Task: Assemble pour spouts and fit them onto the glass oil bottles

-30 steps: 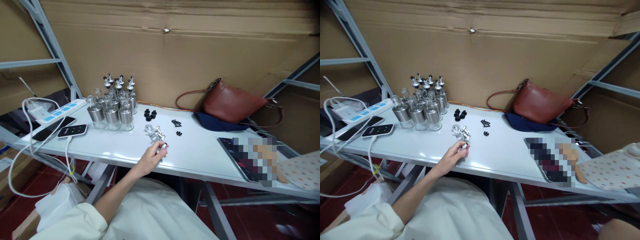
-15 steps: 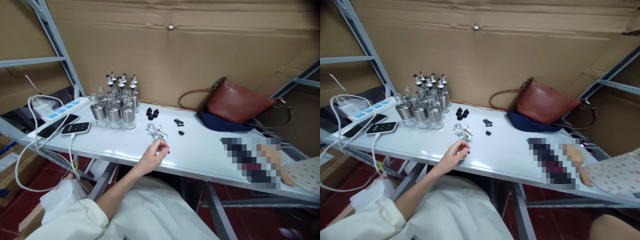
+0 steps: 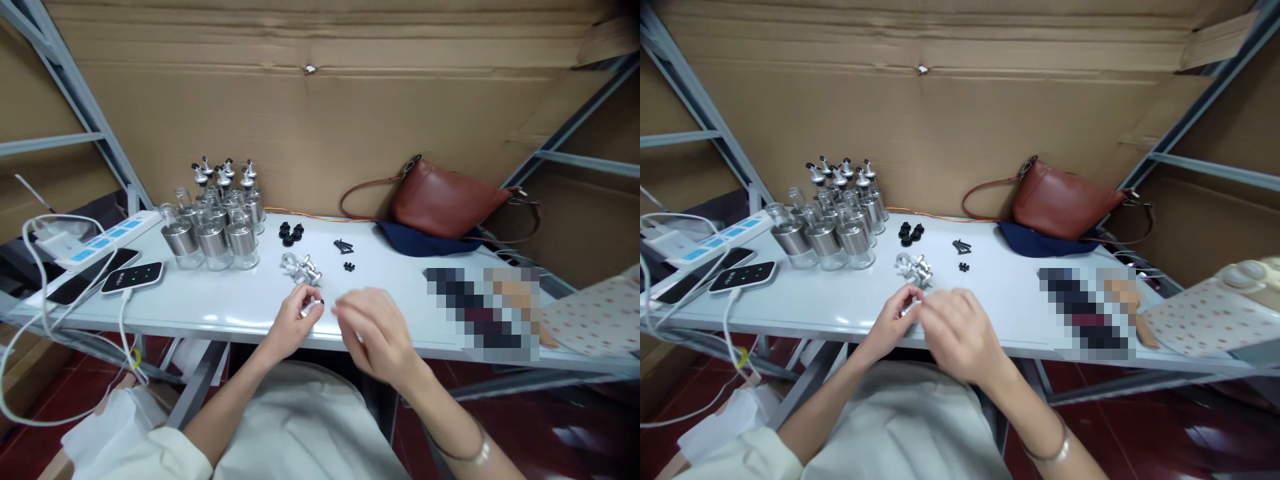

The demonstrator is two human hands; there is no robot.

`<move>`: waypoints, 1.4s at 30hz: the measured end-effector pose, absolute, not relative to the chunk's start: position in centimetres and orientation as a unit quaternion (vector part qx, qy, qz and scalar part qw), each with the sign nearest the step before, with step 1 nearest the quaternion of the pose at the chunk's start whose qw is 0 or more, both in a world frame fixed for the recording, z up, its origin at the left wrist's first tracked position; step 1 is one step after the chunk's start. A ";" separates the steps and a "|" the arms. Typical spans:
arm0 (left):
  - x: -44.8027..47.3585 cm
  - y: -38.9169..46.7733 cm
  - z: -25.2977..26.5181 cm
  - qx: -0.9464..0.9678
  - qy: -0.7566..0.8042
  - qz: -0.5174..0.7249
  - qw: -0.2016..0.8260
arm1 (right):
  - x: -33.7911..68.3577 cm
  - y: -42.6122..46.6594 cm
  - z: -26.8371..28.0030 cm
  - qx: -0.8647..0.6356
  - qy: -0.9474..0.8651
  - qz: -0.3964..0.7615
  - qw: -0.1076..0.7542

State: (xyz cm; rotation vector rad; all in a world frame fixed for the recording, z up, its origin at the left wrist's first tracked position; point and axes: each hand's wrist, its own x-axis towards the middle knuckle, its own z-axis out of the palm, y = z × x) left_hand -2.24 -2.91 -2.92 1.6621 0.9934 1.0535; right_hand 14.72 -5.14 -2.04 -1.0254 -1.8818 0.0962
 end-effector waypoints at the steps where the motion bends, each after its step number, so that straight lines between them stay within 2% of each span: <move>1: -2.2 -2.9 -2.9 0.670 0.398 0.416 0.468 | 14.8 -4.5 -2.3 -0.403 -0.788 0.012 0.465; 6: -2.2 -2.6 -3.3 0.624 0.368 0.406 0.557 | 14.9 -2.3 -3.5 -0.320 -0.858 -0.140 0.377; 14: -2.3 -2.5 -3.7 0.611 0.330 0.414 0.589 | 14.9 -2.2 -3.4 -0.307 -0.882 -0.140 0.330; 21: -2.1 -2.6 -2.7 0.668 0.361 0.367 0.538 | 15.5 -0.4 -3.0 -0.252 -0.917 -0.201 0.234; 27: -2.0 -2.4 -3.0 0.673 0.358 0.362 0.536 | 16.0 -0.6 -3.5 -0.231 -0.906 -0.242 0.258; 36: -2.2 -2.1 -4.1 0.639 0.353 0.433 0.529 | 16.2 -0.6 -3.4 -0.254 -0.890 -0.199 0.323; 42: -2.0 -2.4 -3.7 0.584 0.352 0.416 0.601 | 16.0 -0.3 -3.5 -0.275 -0.887 -0.178 0.327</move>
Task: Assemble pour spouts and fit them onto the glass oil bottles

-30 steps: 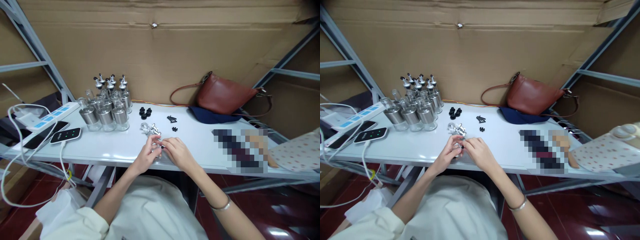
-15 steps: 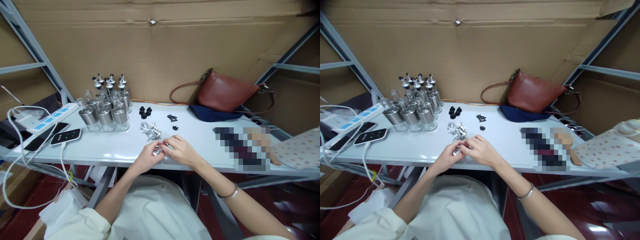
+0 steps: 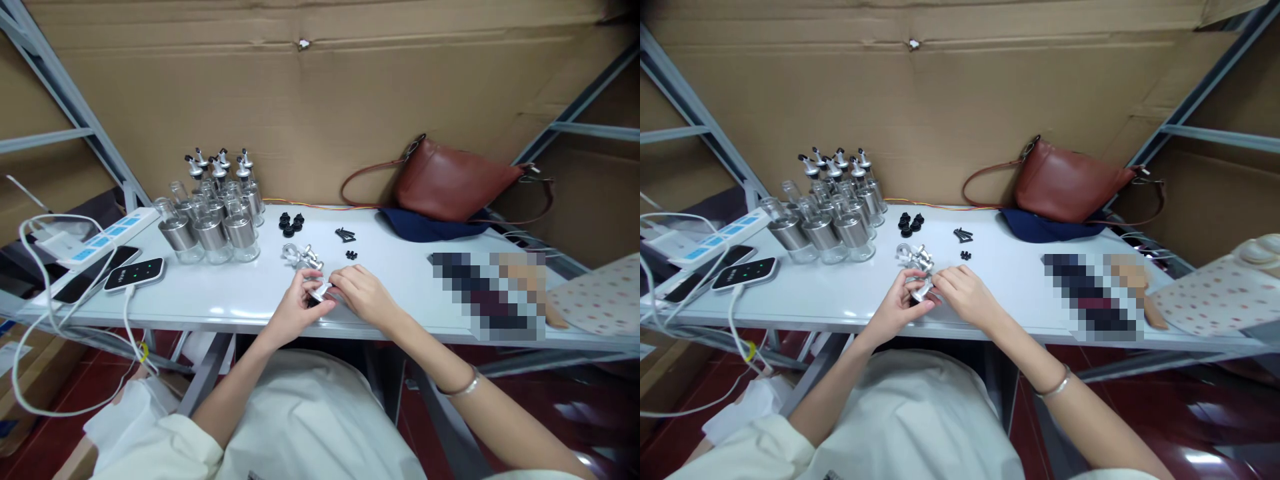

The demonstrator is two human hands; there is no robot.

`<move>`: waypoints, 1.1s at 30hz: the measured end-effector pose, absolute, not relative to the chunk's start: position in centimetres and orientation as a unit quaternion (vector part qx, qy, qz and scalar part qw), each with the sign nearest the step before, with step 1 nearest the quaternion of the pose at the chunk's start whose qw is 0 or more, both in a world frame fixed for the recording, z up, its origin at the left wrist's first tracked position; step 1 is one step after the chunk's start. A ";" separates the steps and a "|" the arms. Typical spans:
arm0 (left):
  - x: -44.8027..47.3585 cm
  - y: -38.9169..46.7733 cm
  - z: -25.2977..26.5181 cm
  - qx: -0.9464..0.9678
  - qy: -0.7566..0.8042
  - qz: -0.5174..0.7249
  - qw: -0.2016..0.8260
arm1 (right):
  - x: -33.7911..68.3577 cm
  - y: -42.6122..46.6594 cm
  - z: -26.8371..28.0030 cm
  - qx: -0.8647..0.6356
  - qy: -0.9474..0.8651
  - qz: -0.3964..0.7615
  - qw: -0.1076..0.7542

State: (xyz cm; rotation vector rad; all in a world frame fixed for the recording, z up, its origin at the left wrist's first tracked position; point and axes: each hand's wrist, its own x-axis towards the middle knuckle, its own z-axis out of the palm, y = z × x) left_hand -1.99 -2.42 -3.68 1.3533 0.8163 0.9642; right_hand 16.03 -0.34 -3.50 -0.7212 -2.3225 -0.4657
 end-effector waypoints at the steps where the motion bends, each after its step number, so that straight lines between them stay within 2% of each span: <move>1: -2.0 -2.5 -3.6 0.584 0.347 0.411 0.608 | 16.1 -0.3 -3.6 -0.279 -0.888 -0.171 0.323; 17: -1.9 -2.6 -3.9 0.606 0.322 0.415 0.597 | 16.3 -0.2 -3.5 -0.291 -0.889 -0.111 0.335; 33: -2.1 -2.5 -3.7 0.728 0.358 0.397 0.429 | 16.1 -0.3 -3.9 -0.333 -0.884 0.010 0.326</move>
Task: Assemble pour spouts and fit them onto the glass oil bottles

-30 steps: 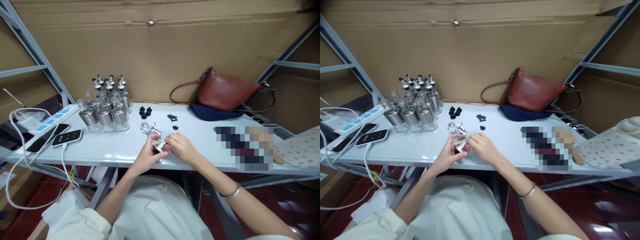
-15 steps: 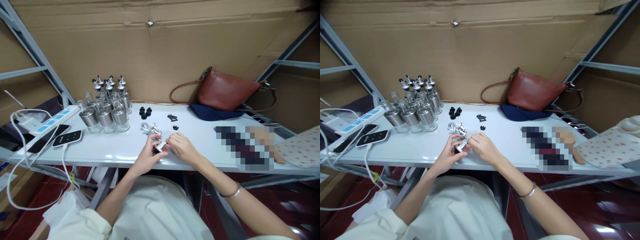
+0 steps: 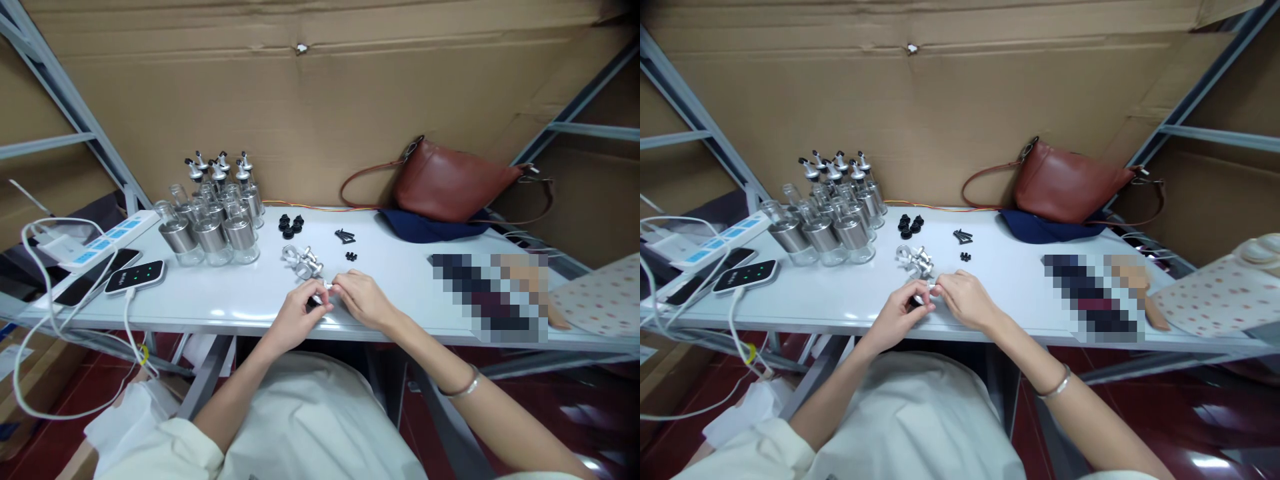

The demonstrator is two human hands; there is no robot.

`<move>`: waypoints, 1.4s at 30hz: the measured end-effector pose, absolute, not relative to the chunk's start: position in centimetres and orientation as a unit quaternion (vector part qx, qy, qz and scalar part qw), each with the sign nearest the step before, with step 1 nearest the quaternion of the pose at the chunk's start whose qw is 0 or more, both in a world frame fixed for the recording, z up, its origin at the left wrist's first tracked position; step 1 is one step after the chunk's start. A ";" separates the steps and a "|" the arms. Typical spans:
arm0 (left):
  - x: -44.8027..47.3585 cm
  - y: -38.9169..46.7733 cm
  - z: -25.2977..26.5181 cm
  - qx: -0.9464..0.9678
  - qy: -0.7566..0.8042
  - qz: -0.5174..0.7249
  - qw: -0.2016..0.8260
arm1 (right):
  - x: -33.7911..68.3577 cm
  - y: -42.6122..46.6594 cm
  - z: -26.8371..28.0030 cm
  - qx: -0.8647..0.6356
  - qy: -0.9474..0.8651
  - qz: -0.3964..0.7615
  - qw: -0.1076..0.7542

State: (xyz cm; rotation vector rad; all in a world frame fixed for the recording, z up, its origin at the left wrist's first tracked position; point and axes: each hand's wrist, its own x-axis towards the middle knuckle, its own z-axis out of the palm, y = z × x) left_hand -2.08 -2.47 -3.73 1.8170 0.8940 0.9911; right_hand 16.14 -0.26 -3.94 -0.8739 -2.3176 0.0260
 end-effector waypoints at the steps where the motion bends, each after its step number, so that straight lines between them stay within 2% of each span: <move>1: -2.1 -2.5 -3.7 0.731 0.358 0.394 0.428 | 16.1 -0.3 -3.9 -0.338 -0.882 0.023 0.326; 4: -2.1 -2.5 -3.7 0.736 0.355 0.394 0.420 | 16.0 -0.6 -3.7 -0.363 -0.864 0.093 0.335; 8: -2.1 -2.6 -3.8 0.716 0.361 0.443 0.401 | 16.2 -0.9 -3.1 -0.417 -0.802 0.258 0.341; 11: -2.1 -2.7 -3.8 0.685 0.376 0.441 0.442 | 16.4 -0.8 -3.1 -0.431 -0.770 0.308 0.356; 15: -2.1 -2.9 -3.9 0.661 0.381 0.425 0.486 | 16.7 -0.1 -3.8 -0.442 -0.719 0.299 0.445; 19: -2.0 -2.9 -3.9 0.661 0.381 0.420 0.491 | 17.5 0.6 -4.2 -0.497 -0.670 0.224 0.503; 27: -2.0 -3.0 -3.6 0.658 0.376 0.419 0.500 | 20.8 1.8 -3.7 -0.616 -0.683 0.069 0.388; 31: -2.0 -3.1 -3.6 0.662 0.375 0.418 0.497 | 22.1 3.3 -4.5 -0.638 -0.715 -0.014 0.287; 34: -2.0 -3.1 -3.5 0.667 0.373 0.412 0.496 | 22.5 4.2 -4.7 -0.615 -0.736 -0.055 0.276; 37: -2.0 -3.0 -3.6 0.670 0.373 0.411 0.493 | 22.6 5.0 -4.5 -0.626 -0.718 -0.006 0.303; 42: -2.1 -3.0 -3.7 0.676 0.380 0.406 0.484 | 22.4 6.2 -4.3 -0.656 -0.693 0.076 0.289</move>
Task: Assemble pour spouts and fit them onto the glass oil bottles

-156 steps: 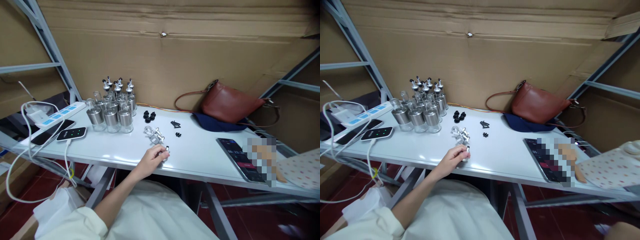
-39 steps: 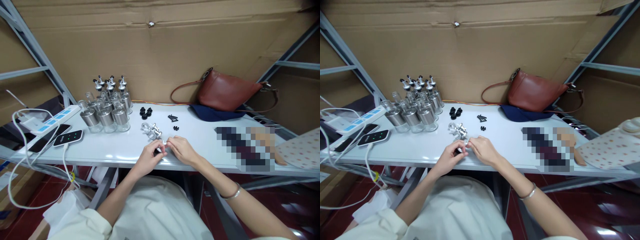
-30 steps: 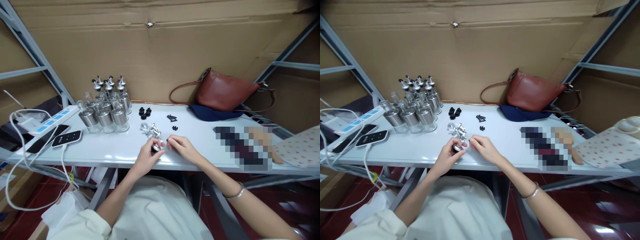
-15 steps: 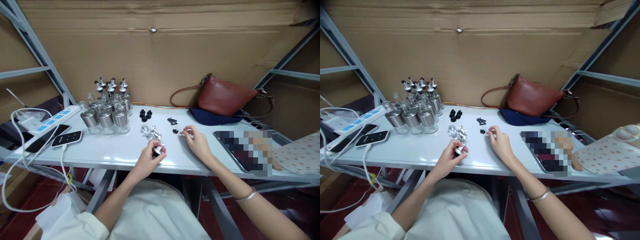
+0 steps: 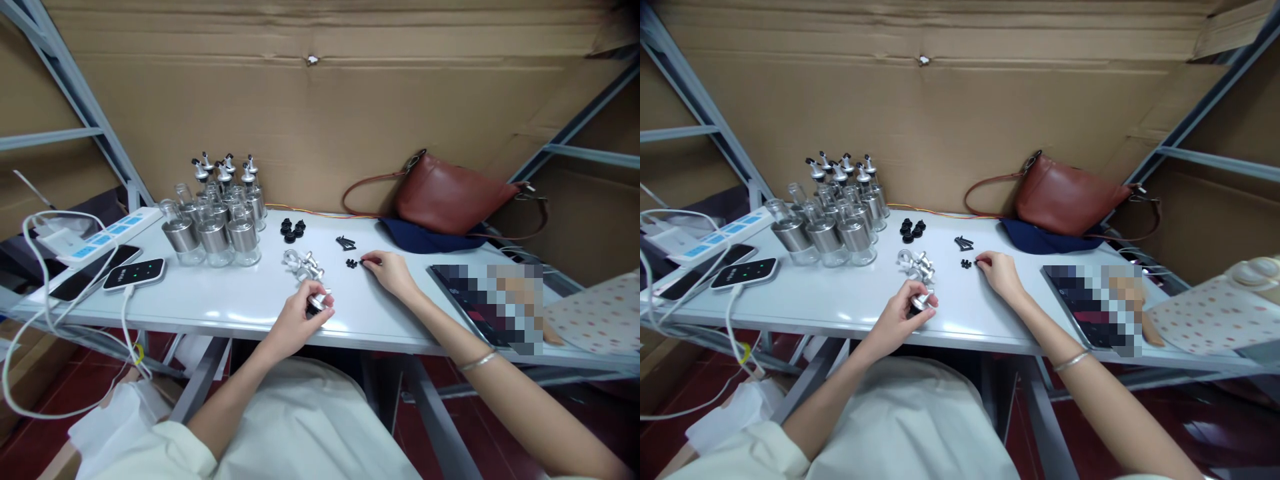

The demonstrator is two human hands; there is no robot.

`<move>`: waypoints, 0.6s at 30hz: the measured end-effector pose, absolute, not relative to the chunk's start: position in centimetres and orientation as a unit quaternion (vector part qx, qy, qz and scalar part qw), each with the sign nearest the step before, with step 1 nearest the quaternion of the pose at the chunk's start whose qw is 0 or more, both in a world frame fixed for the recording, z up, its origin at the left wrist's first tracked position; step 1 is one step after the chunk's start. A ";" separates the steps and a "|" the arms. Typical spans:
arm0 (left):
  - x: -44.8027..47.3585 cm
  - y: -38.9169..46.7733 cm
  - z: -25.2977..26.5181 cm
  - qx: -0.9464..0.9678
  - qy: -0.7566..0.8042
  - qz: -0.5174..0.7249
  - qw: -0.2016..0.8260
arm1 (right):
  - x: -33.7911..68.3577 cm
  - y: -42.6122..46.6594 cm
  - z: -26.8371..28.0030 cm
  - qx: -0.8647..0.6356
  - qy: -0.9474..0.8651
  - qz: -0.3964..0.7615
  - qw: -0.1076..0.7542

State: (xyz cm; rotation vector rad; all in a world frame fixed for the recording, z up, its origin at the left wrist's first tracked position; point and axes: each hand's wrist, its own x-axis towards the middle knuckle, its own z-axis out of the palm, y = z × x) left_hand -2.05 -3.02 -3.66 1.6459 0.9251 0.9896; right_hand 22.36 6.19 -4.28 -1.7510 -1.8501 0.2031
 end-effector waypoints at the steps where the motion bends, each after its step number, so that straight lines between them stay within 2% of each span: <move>1: -2.1 -3.0 -3.7 0.676 0.380 0.406 0.484 | 22.2 6.4 -4.3 -0.656 -0.694 0.079 0.287; 13: -1.9 -3.0 -3.7 0.647 0.369 0.416 0.521 | 21.5 5.7 -3.3 -0.645 -0.710 0.119 0.256; 18: -1.8 -2.9 -4.0 0.637 0.353 0.430 0.534 | 21.1 3.5 -3.9 -0.643 -0.684 0.119 0.323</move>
